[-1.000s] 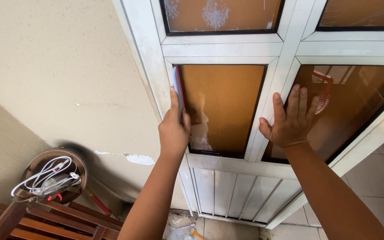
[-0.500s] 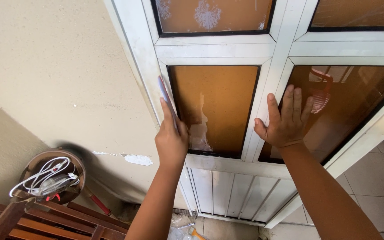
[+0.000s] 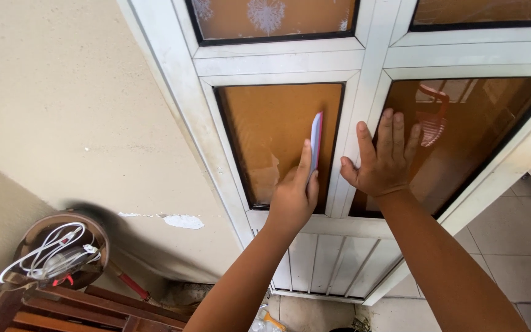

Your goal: A person is cleaning a door panel or applying a window film, using a squeegee to smooth the surface and a spray bottle to apply liquid.

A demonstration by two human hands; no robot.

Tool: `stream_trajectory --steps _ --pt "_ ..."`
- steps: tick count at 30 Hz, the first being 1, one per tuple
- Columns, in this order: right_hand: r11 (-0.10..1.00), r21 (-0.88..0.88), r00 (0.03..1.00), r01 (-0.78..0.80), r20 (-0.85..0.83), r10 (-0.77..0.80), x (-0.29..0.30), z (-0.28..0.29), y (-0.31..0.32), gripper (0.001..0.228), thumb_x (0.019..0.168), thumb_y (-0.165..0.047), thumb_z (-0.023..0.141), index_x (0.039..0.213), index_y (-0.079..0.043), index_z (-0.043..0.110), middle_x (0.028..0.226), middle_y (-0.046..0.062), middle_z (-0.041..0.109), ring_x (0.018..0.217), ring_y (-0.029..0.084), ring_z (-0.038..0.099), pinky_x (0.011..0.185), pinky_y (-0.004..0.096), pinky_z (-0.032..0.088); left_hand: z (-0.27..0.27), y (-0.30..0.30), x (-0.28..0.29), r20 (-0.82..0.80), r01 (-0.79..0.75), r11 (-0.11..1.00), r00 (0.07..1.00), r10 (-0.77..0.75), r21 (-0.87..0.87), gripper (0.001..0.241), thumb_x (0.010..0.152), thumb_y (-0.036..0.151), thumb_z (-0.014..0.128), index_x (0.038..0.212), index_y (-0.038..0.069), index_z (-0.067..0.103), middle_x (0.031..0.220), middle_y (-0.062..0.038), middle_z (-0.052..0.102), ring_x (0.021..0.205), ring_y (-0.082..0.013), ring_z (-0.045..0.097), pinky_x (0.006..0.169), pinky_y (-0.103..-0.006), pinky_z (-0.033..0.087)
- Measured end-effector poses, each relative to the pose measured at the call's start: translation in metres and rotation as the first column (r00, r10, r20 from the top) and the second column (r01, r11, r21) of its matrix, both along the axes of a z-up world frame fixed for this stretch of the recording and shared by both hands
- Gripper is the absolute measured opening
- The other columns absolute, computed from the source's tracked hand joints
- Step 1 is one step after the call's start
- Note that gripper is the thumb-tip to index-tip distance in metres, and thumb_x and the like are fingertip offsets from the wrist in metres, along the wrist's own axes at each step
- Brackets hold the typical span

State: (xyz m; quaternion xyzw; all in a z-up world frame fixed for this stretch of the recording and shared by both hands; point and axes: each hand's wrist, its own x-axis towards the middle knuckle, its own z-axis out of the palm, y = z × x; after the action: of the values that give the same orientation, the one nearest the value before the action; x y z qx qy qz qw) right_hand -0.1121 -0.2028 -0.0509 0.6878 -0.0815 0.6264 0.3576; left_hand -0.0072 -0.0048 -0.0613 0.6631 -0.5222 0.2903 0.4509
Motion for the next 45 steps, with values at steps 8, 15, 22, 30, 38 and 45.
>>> stream_trajectory --steps 8,15,22,30,38,45 --pt "1.0 0.013 1.0 0.025 -0.002 -0.025 0.0 -0.003 -0.003 0.073 0.099 -0.059 0.039 0.15 -0.01 0.059 0.152 0.036 0.049 0.145 0.05 0.039 0.114 0.072 0.015 0.025 0.0 -0.016 -0.193 0.207 0.969 0.965 -0.179 0.138 0.06 0.106 0.02 0.052 0.162 0.021 0.032 0.1 -0.019 0.076 0.085 -0.0353 0.077 0.074 -0.0456 0.062" --pt "1.0 0.013 1.0 0.013 0.002 -0.013 0.002 -0.005 -0.006 0.073 0.099 -0.06 0.039 0.15 -0.011 0.059 0.151 0.037 0.049 0.144 0.051 0.04 0.114 0.072 0.016 0.014 -0.015 -0.016 -0.092 0.095 0.994 0.992 -0.089 0.059 0.061 0.105 0.018 0.056 0.161 0.017 0.034 0.092 -0.015 0.075 0.079 -0.0291 0.077 0.07 -0.0415 0.063" --pt "1.0 0.007 1.0 0.001 0.005 -0.001 0.002 -0.008 -0.009 0.075 0.099 -0.061 0.038 0.149 -0.01 0.061 0.15 0.037 0.051 0.144 0.052 0.04 0.113 0.073 0.016 -0.001 -0.013 0.0 -0.045 0.002 1.0 0.999 -0.002 -0.005 0.061 0.101 0.014 0.06 0.159 0.015 0.039 0.089 -0.017 0.076 0.07 -0.0291 0.076 0.06 -0.0375 0.064" --pt "1.0 -0.004 1.0 0.024 -0.008 -0.024 0.0 -0.008 -0.01 0.076 0.1 -0.062 0.039 0.15 -0.009 0.061 0.15 0.038 0.051 0.142 0.054 0.041 0.112 0.072 0.016 -0.004 0.027 0.053 -0.09 -0.191 0.981 0.977 0.192 0.019 0.066 0.1 0.018 0.061 0.16 0.017 0.036 0.099 -0.021 0.076 0.075 -0.0369 0.075 0.065 -0.0478 0.061" --pt "1.0 -0.022 1.0 -0.005 -0.013 0.005 0.002 -0.006 -0.008 0.076 0.101 -0.061 0.039 0.149 -0.006 0.062 0.15 0.04 0.05 0.142 0.055 0.04 0.11 0.073 0.02 0.012 0.065 0.079 -0.187 -0.228 0.972 0.954 0.234 0.056 0.063 0.103 0.014 0.057 0.162 0.016 0.033 0.098 -0.017 0.076 0.08 -0.0321 0.076 0.069 -0.0415 0.063" --pt "0.999 -0.034 1.0 0.007 0.01 -0.007 0.002 -0.004 -0.007 0.076 0.101 -0.062 0.039 0.148 -0.008 0.064 0.149 0.039 0.053 0.142 0.053 0.043 0.113 0.071 0.018 0.011 0.074 0.089 -0.157 -0.266 0.959 0.947 0.279 0.098 0.067 0.104 0.012 0.056 0.164 0.013 0.026 0.09 -0.014 0.074 0.076 -0.0309 0.075 0.067 -0.0411 0.061"
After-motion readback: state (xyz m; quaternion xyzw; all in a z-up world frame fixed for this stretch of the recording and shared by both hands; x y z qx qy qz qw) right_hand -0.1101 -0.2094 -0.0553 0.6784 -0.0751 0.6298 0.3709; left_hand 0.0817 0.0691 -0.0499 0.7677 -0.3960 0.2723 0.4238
